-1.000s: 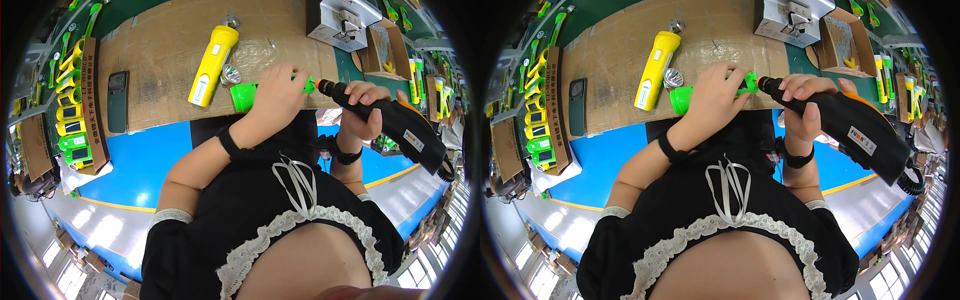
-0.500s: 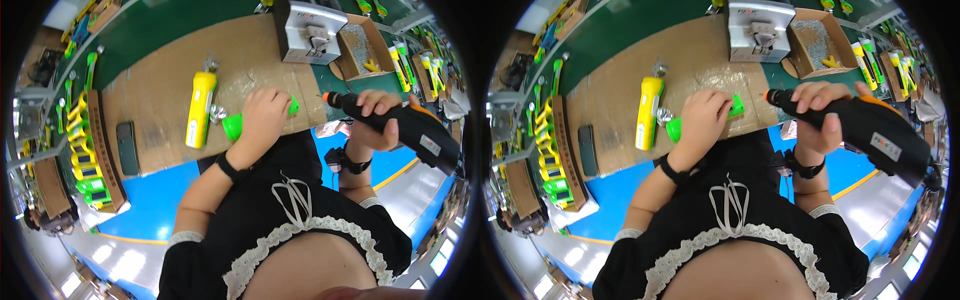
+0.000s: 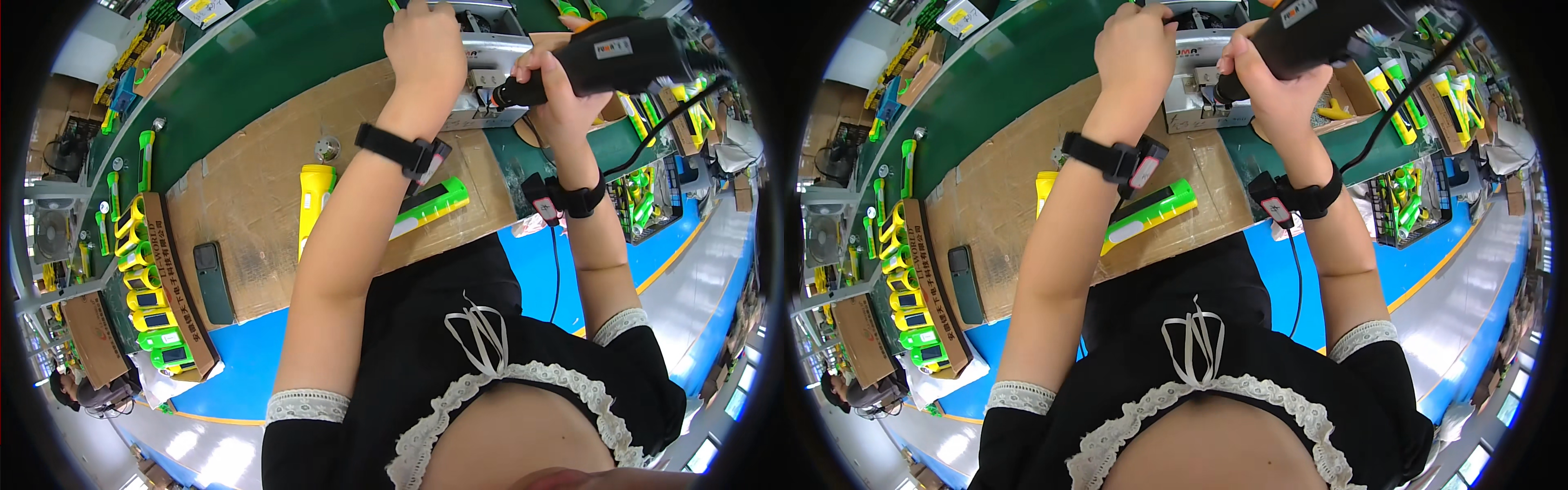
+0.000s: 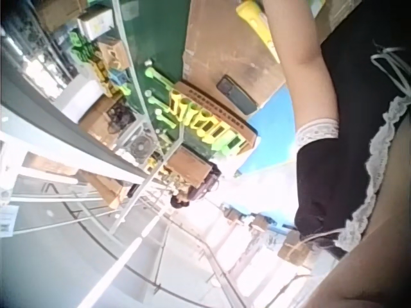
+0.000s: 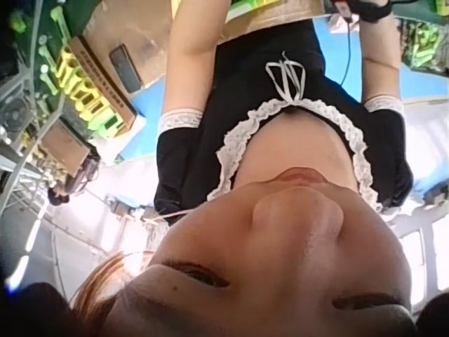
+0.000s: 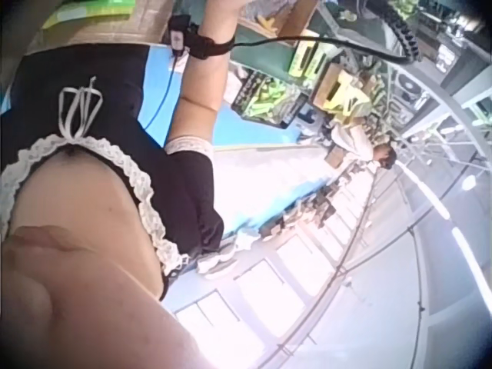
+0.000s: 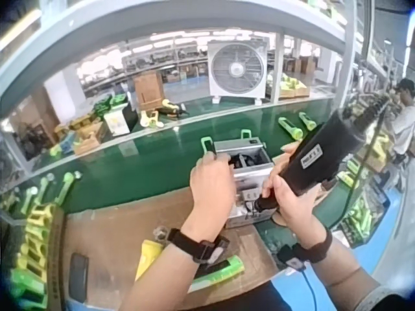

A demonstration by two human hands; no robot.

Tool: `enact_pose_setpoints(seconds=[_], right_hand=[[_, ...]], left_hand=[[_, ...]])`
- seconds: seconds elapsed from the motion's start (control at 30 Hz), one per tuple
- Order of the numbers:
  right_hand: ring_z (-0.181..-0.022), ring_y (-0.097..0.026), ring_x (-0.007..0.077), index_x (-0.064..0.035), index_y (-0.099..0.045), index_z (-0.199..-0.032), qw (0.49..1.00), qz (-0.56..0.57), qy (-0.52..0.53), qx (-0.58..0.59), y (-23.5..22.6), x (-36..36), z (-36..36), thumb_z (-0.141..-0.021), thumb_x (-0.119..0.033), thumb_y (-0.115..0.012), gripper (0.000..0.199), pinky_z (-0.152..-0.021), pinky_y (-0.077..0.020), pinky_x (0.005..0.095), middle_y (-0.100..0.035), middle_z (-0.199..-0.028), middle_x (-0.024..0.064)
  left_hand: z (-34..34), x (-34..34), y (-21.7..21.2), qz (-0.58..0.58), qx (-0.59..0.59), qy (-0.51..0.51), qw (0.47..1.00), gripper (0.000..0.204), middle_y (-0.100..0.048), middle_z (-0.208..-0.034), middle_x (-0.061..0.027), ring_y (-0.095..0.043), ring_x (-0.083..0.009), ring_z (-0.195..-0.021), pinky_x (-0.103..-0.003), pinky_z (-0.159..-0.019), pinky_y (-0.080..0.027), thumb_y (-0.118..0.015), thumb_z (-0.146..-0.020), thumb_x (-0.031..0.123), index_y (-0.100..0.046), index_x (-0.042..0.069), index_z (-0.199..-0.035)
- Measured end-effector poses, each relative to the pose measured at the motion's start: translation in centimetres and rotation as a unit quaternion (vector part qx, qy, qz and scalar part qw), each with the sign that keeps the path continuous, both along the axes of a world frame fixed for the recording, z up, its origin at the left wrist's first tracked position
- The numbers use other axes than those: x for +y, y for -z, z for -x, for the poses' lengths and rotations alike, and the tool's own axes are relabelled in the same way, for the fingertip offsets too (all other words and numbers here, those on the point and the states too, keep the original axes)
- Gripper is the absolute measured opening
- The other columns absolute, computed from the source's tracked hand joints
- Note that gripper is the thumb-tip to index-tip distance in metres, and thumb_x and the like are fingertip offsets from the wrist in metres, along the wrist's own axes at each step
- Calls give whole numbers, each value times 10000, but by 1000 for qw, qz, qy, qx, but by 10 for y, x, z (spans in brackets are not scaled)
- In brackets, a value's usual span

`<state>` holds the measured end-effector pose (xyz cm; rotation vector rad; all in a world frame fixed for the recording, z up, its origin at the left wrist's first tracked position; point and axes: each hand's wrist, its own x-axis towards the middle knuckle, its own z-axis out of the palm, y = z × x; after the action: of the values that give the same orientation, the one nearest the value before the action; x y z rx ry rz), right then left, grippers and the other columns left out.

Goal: Using an electric screwdriver to fasten internal components and cases of green solar-powered flashlights on an assembly line.

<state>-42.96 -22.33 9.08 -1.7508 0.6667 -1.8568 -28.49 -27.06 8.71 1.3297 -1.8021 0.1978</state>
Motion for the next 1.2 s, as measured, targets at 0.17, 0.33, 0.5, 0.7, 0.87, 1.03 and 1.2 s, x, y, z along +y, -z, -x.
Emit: enact_pose_setpoints(seconds=[0.17,0.33,0.5,0.7,0.87,1.03,1.2], right_hand=[[-515,-551,140,13,-449,-1150,993,-104,-13,-59,-15,-7,-15,-793,-3,-585,382,-500,-463,258,-563,-658,60],[-552,-561,159,55,-571,-742,978,-139,-150,-50,-4,19,6,-821,-33,-557,120,-548,-471,279,-571,-624,91],[-630,-523,187,-52,-250,-1297,970,-110,-205,-70,1,98,-6,-853,-156,-580,563,-643,-455,372,-488,-757,80],[-653,-536,198,-62,-262,-1280,975,-122,-175,-54,17,121,-13,-851,-164,-598,555,-661,-466,383,-493,-764,79],[-608,-509,212,-78,-301,-1312,982,-113,-150,-35,25,121,-14,-814,-169,-526,554,-625,-447,395,-473,-758,85],[-613,-515,215,-76,-317,-1285,979,-125,-160,-27,41,118,-19,-823,-160,-563,531,-631,-449,397,-498,-761,87],[-636,-527,182,-86,-277,-1233,976,-122,-178,-12,51,115,-22,-863,-112,-601,492,-658,-489,360,-504,-746,73]], left_hand=[[-27,88,6,-129,-38,16,991,305,-561,-863,-156,-572,-338,-815,-444,-688,-458,-696,-745,218,-550,28,-935],[-37,190,75,-290,-65,92,950,532,-524,-935,-153,-527,-322,-895,-402,-750,-414,-752,-677,267,-509,-1,-1067],[-38,205,104,-210,-70,62,973,531,-541,-986,-112,-535,-270,-920,-376,-748,-409,-718,-704,284,-521,15,-1118],[-40,197,101,-230,-114,45,966,550,-538,-962,-100,-530,-255,-893,-358,-752,-403,-719,-693,332,-531,22,-1106],[-40,196,102,-227,-98,51,968,562,-537,-963,-101,-527,-259,-892,-358,-757,-401,-730,-680,331,-534,23,-1106],[-41,197,102,-229,-86,51,968,580,-536,-970,-101,-523,-260,-897,-360,-760,-401,-738,-669,331,-537,15,-1112],[-41,195,100,-250,-79,66,963,606,-534,-974,-101,-516,-261,-903,-364,-764,-402,-751,-649,333,-542,9,-1117]])
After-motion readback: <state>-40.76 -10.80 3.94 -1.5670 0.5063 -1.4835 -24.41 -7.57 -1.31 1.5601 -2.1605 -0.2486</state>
